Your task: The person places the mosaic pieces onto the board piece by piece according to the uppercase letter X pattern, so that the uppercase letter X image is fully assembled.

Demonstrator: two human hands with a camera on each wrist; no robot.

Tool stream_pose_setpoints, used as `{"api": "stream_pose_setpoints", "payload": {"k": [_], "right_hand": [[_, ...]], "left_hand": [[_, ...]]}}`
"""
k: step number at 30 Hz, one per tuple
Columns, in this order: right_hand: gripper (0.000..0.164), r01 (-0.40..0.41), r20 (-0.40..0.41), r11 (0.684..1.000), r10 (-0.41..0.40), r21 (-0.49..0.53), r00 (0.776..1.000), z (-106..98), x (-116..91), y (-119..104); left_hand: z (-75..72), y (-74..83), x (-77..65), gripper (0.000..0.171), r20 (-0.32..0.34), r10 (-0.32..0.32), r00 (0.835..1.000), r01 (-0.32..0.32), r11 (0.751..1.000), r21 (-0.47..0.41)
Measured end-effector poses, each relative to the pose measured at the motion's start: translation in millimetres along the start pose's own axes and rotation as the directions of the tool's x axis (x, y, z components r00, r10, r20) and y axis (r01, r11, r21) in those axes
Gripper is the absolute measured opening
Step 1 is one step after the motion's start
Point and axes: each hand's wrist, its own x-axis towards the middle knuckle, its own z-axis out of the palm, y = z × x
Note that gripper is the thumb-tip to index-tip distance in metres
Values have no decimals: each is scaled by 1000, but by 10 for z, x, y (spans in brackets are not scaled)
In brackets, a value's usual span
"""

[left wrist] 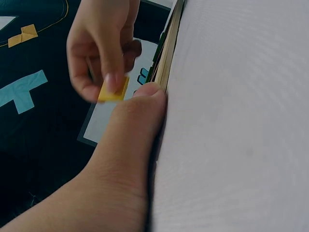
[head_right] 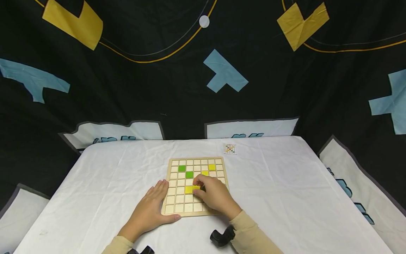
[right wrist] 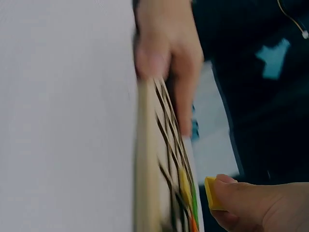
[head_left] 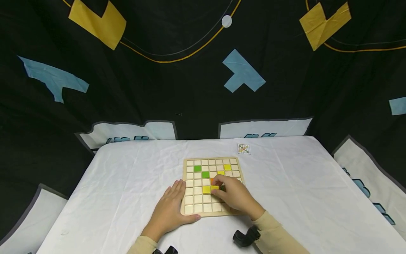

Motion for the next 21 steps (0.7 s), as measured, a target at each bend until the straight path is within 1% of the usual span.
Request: {"api": "stream_pose_setpoints", "payload": {"k": [3, 8, 14, 16, 21], "right_hand": [[13, 37, 44, 999, -37, -6, 998, 136, 46, -115], [12, 44, 84, 999, -44, -5, 996, 314, 103, -207], [13, 95, 56, 993, -91, -65, 994, 419, 118, -264], [13, 98, 48, 992, -94, -83, 994, 433, 120, -273], [16, 108, 37, 990, -105, -92, 994, 442, 106, -274]], "left_hand": [[-5, -1, -4, 130, 1, 4, 1000, -4, 1000, 5], [1, -1, -3, 129, 1, 10, 1000, -10, 1000, 10], [-22, 10, 6, 128, -3, 19, 1000, -19, 1000, 8], [-28, 10, 6, 128, -2, 19, 1000, -19, 1000, 8], [-9, -1, 4, 129, -2, 14, 1000, -14, 1000, 12]]}}
